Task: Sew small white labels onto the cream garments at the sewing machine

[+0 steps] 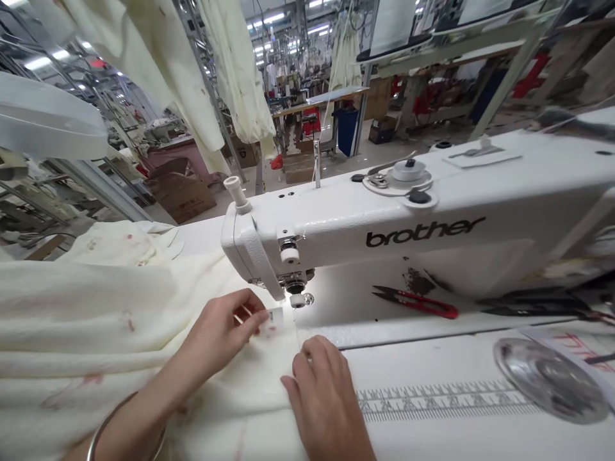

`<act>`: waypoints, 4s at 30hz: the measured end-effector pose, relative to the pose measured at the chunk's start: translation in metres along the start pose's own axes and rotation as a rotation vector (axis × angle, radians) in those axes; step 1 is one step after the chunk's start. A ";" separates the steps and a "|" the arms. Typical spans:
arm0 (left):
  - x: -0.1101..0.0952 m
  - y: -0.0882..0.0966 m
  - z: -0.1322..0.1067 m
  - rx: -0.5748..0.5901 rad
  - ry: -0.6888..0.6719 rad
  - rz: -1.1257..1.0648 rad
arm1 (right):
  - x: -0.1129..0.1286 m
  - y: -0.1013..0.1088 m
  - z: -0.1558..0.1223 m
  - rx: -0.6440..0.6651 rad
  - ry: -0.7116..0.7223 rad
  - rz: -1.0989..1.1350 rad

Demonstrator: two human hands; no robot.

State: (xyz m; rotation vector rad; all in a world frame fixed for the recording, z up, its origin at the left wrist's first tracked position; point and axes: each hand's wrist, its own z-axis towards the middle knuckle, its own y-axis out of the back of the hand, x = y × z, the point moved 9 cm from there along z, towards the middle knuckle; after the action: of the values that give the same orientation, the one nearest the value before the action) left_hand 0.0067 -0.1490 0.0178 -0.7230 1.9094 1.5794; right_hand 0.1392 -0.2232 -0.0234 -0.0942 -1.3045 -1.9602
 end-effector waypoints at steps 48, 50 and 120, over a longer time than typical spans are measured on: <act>0.044 -0.047 0.020 0.143 0.275 -0.117 | 0.000 -0.001 0.004 0.035 0.132 -0.320; 0.044 -0.047 0.020 0.146 0.274 -0.122 | 0.001 0.000 0.004 0.030 0.135 -0.317; 0.008 -0.056 -0.055 0.152 -0.796 0.636 | 0.004 0.004 0.002 -0.032 0.172 -0.329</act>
State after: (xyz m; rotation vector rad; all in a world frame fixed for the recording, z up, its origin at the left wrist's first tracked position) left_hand 0.0370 -0.2126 -0.0178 0.5843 1.6508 1.6734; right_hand 0.1379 -0.2244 -0.0175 0.2852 -1.2347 -2.2082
